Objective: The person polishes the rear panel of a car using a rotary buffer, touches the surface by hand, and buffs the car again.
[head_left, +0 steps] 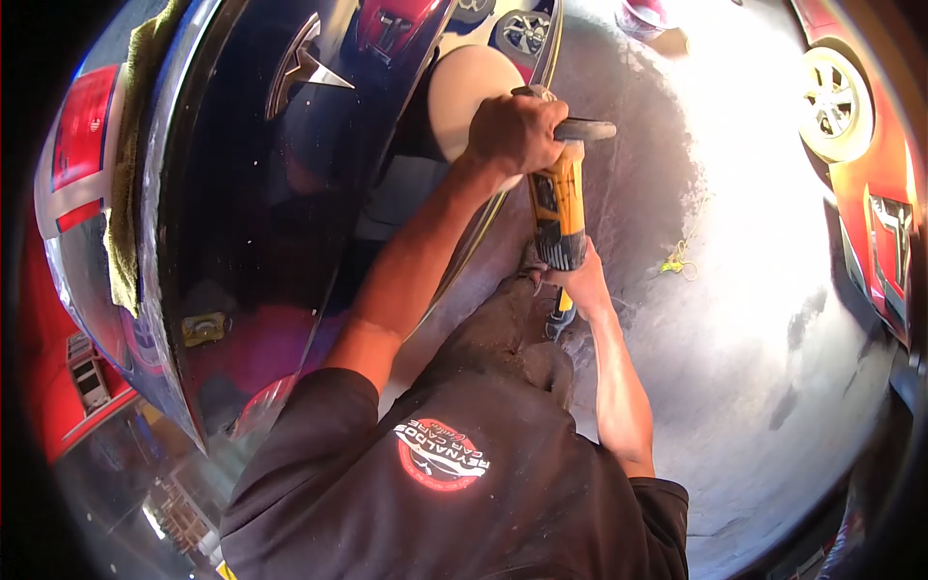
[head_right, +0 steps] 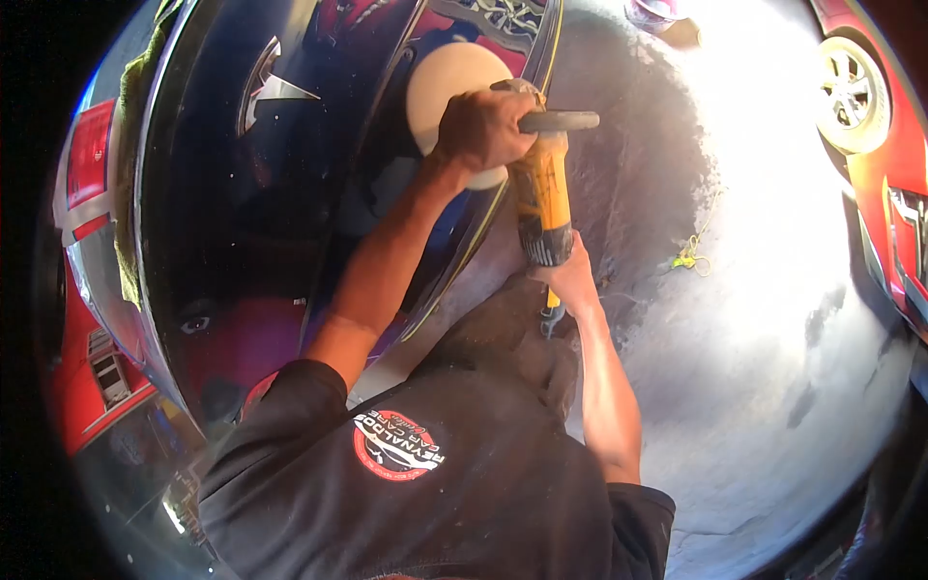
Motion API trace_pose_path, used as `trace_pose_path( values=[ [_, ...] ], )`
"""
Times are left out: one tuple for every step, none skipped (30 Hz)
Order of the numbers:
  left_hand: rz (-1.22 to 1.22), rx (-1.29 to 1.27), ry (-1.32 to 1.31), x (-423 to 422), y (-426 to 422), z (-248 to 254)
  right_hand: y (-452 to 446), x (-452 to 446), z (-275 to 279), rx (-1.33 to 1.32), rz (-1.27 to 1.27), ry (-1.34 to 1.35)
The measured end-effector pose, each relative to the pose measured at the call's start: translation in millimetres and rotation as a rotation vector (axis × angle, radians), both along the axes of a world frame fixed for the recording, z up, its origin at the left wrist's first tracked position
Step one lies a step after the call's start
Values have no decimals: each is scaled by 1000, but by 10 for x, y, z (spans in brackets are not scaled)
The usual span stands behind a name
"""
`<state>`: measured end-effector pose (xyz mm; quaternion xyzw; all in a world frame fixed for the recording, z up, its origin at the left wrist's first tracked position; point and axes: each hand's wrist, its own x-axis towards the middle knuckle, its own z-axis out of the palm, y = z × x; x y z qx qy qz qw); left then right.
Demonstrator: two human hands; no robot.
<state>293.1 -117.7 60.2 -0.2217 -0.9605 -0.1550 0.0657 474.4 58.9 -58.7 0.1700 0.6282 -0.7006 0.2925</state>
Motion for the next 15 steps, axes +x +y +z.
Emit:
trace_pose_path(
  values=[
    [-4,15,13,-59,3,-4,5,-69,-23,94,15,94],
    [-6,28,24,-86,-2,-29,6,-67,-32,120,26,100],
    [-8,40,32,-78,-7,-57,6,-39,-47,145,39,104],
    [-7,48,42,3,-20,-69,6,0,-54,168,53,107],
    [-4,55,49,160,-54,-88,17,86,-52,125,56,89],
    [-2,60,52,347,-85,-94,40,238,-25,81,57,68],
    [-4,48,51,570,-123,-93,67,421,-14,37,59,45],
    [-4,39,51,819,-157,-75,83,674,-182,81,99,72],
    [2,24,30,1070,-190,-31,107,866,-169,95,123,102],
    [10,10,8,1322,-217,12,118,1055,-138,107,149,132],
    [25,16,4,1561,-246,10,132,1225,-113,110,188,129],
    [41,22,2,1772,-281,-5,142,1379,-108,112,228,128],
    [50,35,-20,1961,-319,-12,141,1552,-167,106,251,104],
    [57,50,-41,2122,-352,-22,146,1666,-123,103,268,66],
    [64,67,-61,2236,-376,-16,167,1760,-123,110,299,58]
  ],
)
